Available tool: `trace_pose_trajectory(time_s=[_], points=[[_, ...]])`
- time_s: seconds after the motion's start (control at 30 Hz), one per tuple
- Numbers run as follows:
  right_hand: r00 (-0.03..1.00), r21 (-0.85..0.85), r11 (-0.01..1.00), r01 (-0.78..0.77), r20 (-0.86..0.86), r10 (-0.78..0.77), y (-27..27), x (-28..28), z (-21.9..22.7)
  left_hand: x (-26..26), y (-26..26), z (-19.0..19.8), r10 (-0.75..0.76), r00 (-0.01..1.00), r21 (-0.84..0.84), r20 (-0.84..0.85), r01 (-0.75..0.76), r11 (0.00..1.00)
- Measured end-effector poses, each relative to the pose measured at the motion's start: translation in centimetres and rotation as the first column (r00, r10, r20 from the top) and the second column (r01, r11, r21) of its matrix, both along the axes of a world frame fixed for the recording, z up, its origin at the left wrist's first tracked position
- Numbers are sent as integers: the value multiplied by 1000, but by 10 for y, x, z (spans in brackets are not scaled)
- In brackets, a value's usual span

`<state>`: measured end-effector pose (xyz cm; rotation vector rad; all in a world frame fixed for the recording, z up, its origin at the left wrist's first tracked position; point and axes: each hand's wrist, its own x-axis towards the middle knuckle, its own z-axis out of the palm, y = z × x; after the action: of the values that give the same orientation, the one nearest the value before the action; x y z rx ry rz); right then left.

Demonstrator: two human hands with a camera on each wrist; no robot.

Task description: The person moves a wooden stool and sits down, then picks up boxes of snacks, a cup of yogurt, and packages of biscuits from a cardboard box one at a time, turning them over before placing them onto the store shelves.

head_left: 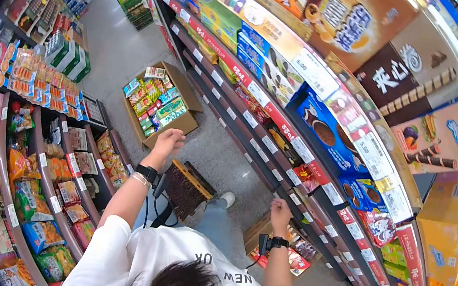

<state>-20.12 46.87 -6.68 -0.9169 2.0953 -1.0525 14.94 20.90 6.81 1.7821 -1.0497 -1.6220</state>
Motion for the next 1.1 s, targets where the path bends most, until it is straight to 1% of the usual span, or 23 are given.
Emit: trace_pose_trajectory(time_s=[0.07, 0.17, 0.2, 0.3, 0.4, 0.47, 0.5, 0.53, 0.57, 0.63, 0.67, 0.7, 0.73, 0.77, 0.8, 0.83, 0.9, 0.93, 0.97, 1.0, 1.03, 1.07, 1.1], points=[[998, -15, 999, 28, -57, -29, 12, 0, 5, -13, -7, 5, -42, 999, 11, 8, 42, 999], [995, -54, 996, 69, -67, -73, 50, -4, -16, -27, -20, -4, -112, 994, 14, 6, 112, 994], [993, -27, 994, 104, -50, -105, 60, -3, -13, -34, -22, -4, -141, 990, 9, -5, 141, 990], [987, 68, 985, 161, -33, -159, 99, -2, -26, -50, -31, -10, -226, 974, 2, -13, 226, 974], [969, 48, 976, 214, -135, -206, 121, 6, -26, -61, -41, -11, -269, 962, -7, -41, 269, 963], [958, 144, 948, 285, -54, -280, 142, 10, -42, -67, -48, -15, -278, 958, -13, -69, 278, 961], [948, 189, 931, 314, -15, -316, 138, 10, -49, -69, -52, -20, -291, 952, -5, -93, 292, 956], [942, 127, 933, 336, -53, -332, 134, 19, -43, -71, -56, -28, -303, 946, 1, -116, 306, 952], [927, 72, 925, 372, 20, -374, 129, 23, -50, -72, -61, -37, -313, 939, 6, -139, 317, 948], [931, 217, 906, 364, -43, -364, 114, 33, -48, -71, -77, -69, -342, 908, 28, -243, 359, 933], [933, 137, 925, 355, -115, -342, 105, 39, -61, -69, -83, -84, -358, 886, 42, -293, 386, 921], [929, 111, 923, 369, -85, -361, 89, 47, -58, -71, -89, -91, -377, 876, 43, -301, 407, 912], [925, 85, 921, 380, -52, -377, 68, 61, -43, -73, -96, -97, -394, 866, 43, -306, 426, 903], [920, 60, 918, 392, -15, -392, 46, 72, -39, -71, -104, -104, -412, 857, 44, -309, 446, 894], [915, 135, 912, 387, -183, -361, 40, 79, -61, -64, -110, -124, -437, 838, 39, -327, 474, 880], [936, -13, 943, 333, -119, -332, 22, 91, -65, -59, -119, -144, -459, 818, 30, -347, 499, 866], [941, 75, 942, 327, -117, -318, -39, 125, -28, -51, -137, -148, -455, 846, 105, -279, 498, 861], [947, 81, 946, 312, -107, -303, -60, 138, -33, -47, -146, -153, -444, 861, 150, -249, 487, 860], [953, 87, 951, 297, -90, -289, -77, 148, -45, -41, -159, -165, -417, 871, 146, -259, 462, 875], [961, 155, 949, 276, -25, -275, -95, 156, -63, -32, -167, -179, -389, 882, 148, -265, 436, 888], [974, 178, 957, 228, -36, -225, -107, 159, -78, -20, -172, -195, -357, 894, 155, -269, 407, 900], [984, 202, 963, 177, -44, -172, -121, 162, -96, -8, -180, -210, -351, 898, 118, -266, 392, 913], [992, 227, 966, 127, -52, -119, -144, 167, -95, 3, -191, -224, -345, 901, 81, -264, 377, 923]])
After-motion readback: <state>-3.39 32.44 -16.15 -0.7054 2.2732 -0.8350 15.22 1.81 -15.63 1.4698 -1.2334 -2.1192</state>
